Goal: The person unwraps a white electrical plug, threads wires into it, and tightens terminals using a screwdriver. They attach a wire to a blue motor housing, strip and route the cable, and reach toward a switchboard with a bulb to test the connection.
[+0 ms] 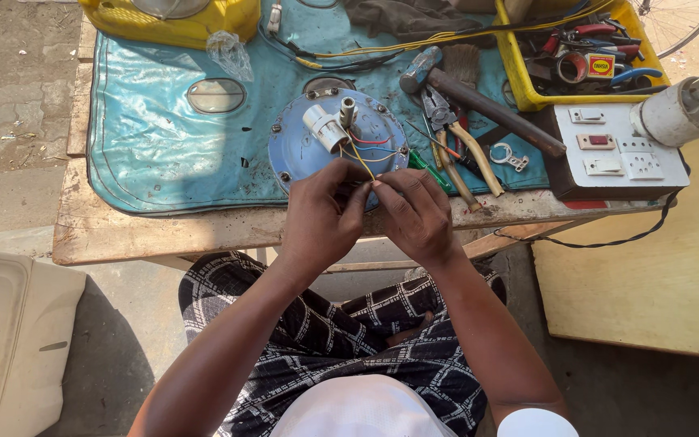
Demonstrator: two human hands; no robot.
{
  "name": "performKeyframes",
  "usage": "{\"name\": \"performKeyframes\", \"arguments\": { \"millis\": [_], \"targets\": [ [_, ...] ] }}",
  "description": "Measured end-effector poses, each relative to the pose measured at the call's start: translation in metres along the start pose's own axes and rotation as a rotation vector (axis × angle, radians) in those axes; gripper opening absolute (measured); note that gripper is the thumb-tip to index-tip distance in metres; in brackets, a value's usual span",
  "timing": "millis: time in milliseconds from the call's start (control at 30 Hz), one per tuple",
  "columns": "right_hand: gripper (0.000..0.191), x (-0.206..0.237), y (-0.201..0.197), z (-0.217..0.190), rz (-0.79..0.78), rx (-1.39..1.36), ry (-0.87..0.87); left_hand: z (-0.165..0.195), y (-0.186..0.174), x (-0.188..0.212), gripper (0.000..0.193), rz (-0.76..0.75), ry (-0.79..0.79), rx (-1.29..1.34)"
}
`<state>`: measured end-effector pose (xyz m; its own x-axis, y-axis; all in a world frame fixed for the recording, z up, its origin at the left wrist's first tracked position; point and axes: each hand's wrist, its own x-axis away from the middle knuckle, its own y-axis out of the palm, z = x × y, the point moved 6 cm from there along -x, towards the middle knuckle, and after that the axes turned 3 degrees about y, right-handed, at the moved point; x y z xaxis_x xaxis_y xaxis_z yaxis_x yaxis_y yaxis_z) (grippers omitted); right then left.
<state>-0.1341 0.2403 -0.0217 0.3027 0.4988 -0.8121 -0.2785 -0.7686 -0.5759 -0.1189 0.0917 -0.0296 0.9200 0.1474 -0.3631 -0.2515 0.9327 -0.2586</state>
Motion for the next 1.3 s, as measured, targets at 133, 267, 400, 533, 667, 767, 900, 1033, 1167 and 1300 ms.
{"name": "performKeyframes", "arguments": {
  "millis": [133, 267, 400, 533, 667, 767, 900, 1033, 1167, 1300],
  "targets": [
    [0.035, 0.004, 0.002, -0.002, 0.052, -0.045, 0.048, -0.008, 0.003, -0.001, 0.01, 0.068, -0.051, 0.138],
    [0.03, 0.005, 0.002, -0.002, 0.074, -0.039, 0.074, -0.017, 0.007, -0.001, 0.013, 0.088, -0.1, 0.217],
    [0.028, 0.005, 0.002, -0.002, 0.101, -0.059, 0.085, -0.021, 0.008, -0.001, 0.016, 0.1, -0.109, 0.276],
    [0.027, 0.007, 0.001, -0.002, 0.141, -0.061, 0.106, -0.023, 0.007, -0.001, 0.018, 0.097, -0.128, 0.266],
    [0.027, 0.006, 0.001, -0.003, 0.107, -0.006, 0.067, -0.022, 0.005, -0.002, 0.019, 0.089, -0.131, 0.221],
    [0.026, 0.004, 0.0, -0.005, 0.086, 0.029, 0.006, -0.021, 0.004, -0.002, 0.02, 0.085, -0.148, 0.213],
    [0.028, 0.003, 0.0, -0.006, 0.082, 0.031, -0.03, -0.02, 0.003, -0.003, 0.019, 0.082, -0.138, 0.197],
    [0.029, 0.004, 0.002, -0.006, 0.1, -0.029, 0.012, -0.024, 0.006, -0.004, 0.022, 0.097, -0.157, 0.247],
    [0.021, 0.013, 0.01, 0.006, 0.191, -0.336, 0.389, -0.03, 0.009, -0.003, 0.023, 0.099, -0.176, 0.295],
    [0.017, 0.035, 0.034, 0.032, 0.279, -1.02, 1.045, -0.031, 0.012, -0.001, 0.023, 0.122, -0.126, 0.346]
  ]
}}
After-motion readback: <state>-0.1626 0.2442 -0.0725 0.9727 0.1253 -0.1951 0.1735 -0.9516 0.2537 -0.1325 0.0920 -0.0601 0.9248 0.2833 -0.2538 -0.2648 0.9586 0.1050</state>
